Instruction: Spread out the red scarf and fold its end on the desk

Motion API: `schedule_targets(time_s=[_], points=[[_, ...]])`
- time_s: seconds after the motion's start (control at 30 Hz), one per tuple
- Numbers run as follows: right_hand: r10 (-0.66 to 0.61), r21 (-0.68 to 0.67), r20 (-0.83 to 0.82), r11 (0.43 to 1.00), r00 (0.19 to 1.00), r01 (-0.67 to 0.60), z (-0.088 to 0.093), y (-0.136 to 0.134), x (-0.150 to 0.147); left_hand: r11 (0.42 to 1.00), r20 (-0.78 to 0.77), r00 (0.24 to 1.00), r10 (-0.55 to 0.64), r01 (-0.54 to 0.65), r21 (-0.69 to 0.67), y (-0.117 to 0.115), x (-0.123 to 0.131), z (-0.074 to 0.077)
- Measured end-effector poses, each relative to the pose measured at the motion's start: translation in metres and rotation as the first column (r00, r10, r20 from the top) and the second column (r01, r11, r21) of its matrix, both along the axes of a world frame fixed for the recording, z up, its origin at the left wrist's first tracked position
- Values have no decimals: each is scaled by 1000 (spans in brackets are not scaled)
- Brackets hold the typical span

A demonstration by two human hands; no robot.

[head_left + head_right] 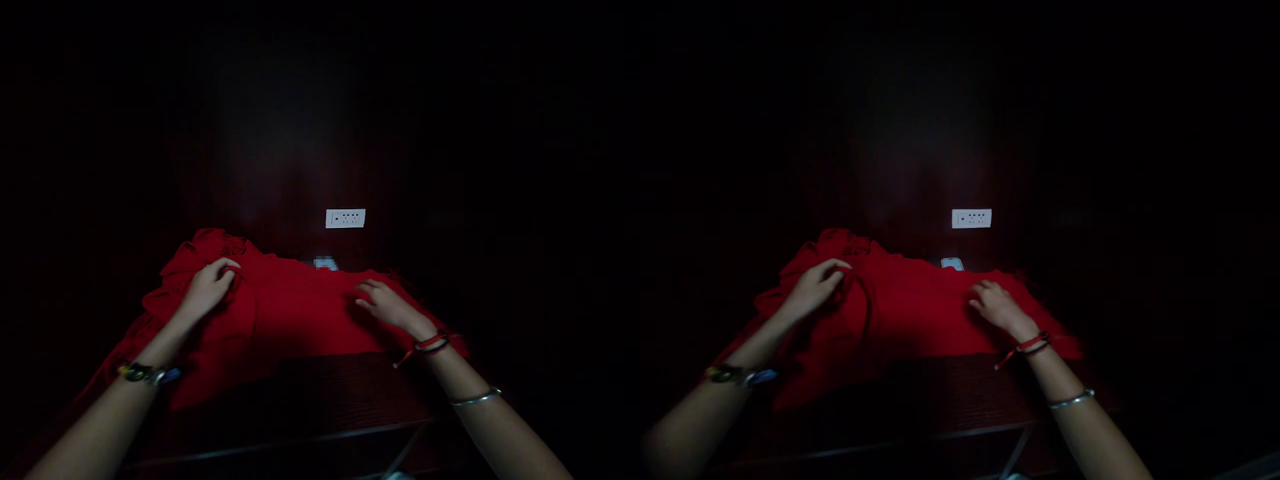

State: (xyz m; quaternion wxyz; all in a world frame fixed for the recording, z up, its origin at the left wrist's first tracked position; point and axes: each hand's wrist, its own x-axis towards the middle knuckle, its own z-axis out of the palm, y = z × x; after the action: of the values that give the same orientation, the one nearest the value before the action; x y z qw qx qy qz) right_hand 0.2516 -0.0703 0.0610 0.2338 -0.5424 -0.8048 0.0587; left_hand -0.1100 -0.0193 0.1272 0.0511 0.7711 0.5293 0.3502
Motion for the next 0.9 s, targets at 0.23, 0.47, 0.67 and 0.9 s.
schedule_targets(time_s=[0.23, 0.47, 0.67, 0.9], points=[[262, -160, -61, 950, 963, -269, -28, 16, -100, 971, -174, 970, -172, 197, 135, 19, 59, -79], [213, -90, 127, 975, 969, -202, -39, 12, -97, 968, -282, 940, -191, 227, 102, 13, 56, -96], [150, -30, 3, 988, 989, -150, -32, 13, -90, 975, -348, 926, -146, 194, 106, 8, 56, -86], [259, 3, -326, 962, 909, -273, -27, 4, -98, 946, -140, 940, -313, 321, 42, 1, 66, -93]])
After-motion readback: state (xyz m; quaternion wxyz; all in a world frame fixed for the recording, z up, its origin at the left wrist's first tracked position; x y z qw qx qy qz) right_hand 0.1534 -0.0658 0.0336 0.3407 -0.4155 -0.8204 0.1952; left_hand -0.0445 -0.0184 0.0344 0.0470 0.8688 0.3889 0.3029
